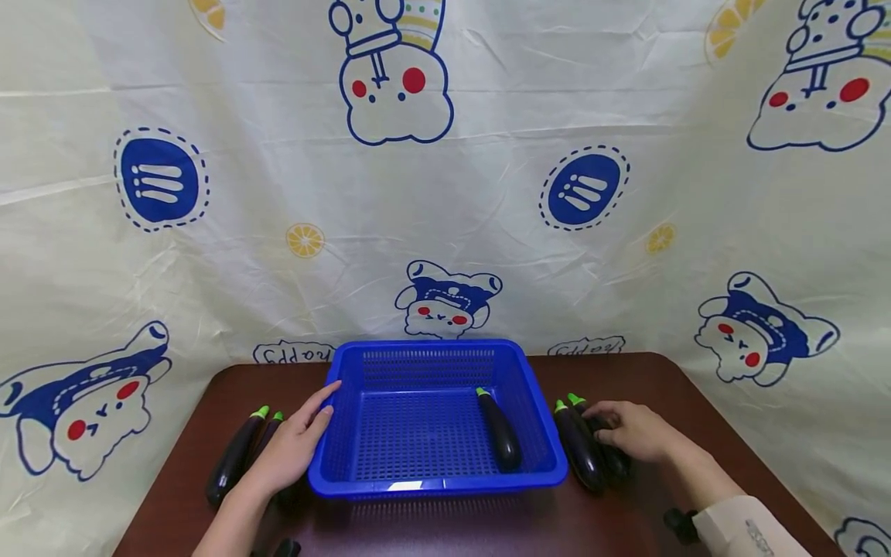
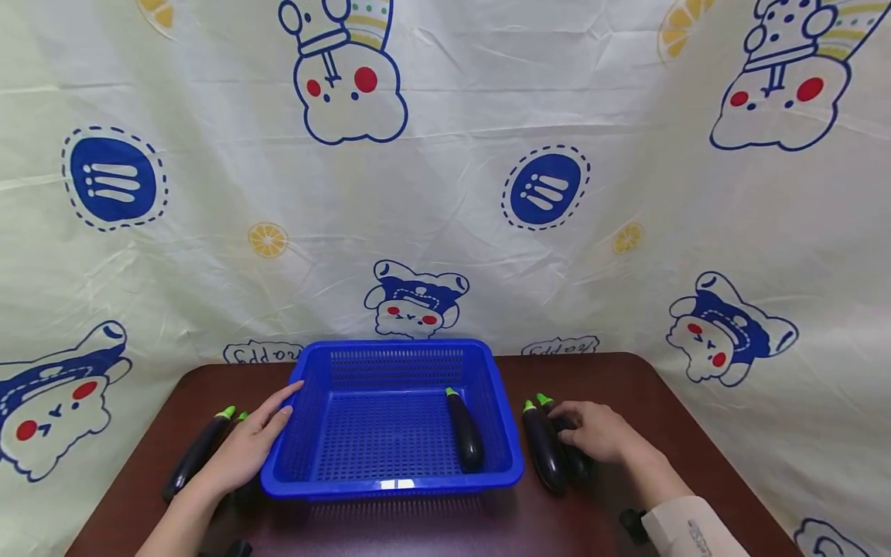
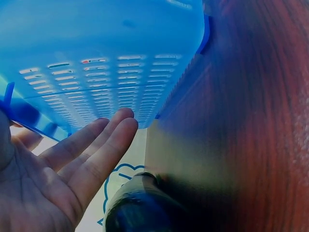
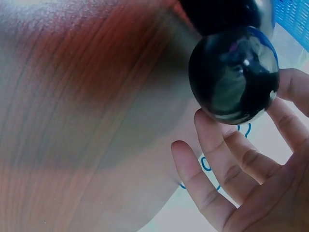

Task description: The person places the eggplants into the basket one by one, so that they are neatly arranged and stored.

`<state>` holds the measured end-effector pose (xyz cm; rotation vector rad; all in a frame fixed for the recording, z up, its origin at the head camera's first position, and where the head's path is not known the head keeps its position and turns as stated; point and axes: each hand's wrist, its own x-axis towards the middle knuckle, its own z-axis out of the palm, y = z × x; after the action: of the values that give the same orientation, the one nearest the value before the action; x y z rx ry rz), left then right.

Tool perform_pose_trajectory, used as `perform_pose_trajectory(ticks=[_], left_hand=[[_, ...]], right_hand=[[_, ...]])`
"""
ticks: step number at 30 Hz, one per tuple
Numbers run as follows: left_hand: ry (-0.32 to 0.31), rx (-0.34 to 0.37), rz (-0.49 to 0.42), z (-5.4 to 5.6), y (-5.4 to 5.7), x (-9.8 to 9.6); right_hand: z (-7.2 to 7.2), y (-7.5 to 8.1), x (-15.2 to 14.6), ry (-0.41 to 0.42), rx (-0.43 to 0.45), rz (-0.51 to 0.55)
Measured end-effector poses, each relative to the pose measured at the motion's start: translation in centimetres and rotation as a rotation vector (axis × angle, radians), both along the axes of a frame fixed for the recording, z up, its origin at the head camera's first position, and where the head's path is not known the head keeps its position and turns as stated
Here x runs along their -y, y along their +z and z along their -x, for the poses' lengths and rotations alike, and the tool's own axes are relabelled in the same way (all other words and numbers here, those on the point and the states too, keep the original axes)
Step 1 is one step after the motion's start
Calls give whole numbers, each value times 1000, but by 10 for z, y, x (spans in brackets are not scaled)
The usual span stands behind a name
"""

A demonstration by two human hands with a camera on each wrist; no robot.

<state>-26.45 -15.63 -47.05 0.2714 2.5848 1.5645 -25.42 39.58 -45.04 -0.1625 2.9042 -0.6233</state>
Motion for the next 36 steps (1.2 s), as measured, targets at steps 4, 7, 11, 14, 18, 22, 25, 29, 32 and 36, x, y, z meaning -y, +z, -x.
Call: perform_pose_trajectory(ticks=[4,7,11,14,18,22,25,29,32,36], left_hand=[[-1,-5,9,0,0,0],[-6,-8,10,0,0,-1],[0,-11,3,-1,0,-1],[14,-11,2,-1,0,-2],[17,-16,6,-1,0,-2],[25,-2,6,-1,-1,-2],[24,10,-4,-1,-1,-4],[23,6,-4,-1,-1,-4],[26,-4,12,-2,-1,-4],[25,-14,29,-2,0,-4]], right_hand=[[1,3,1,16,-14,-5],[0,6,3,11,-15,-18],[1,11,5,22,-13,-17],[2,14,7,36,-10,-14],[2,17,8,26,-5,-20],[2,22,9,32,-16,-25],[1,25,8,49,-30,-13],[-1,30,11,63,-41,4],[0,31,13,66,-36,14],[1,33,15,65,-40,19]])
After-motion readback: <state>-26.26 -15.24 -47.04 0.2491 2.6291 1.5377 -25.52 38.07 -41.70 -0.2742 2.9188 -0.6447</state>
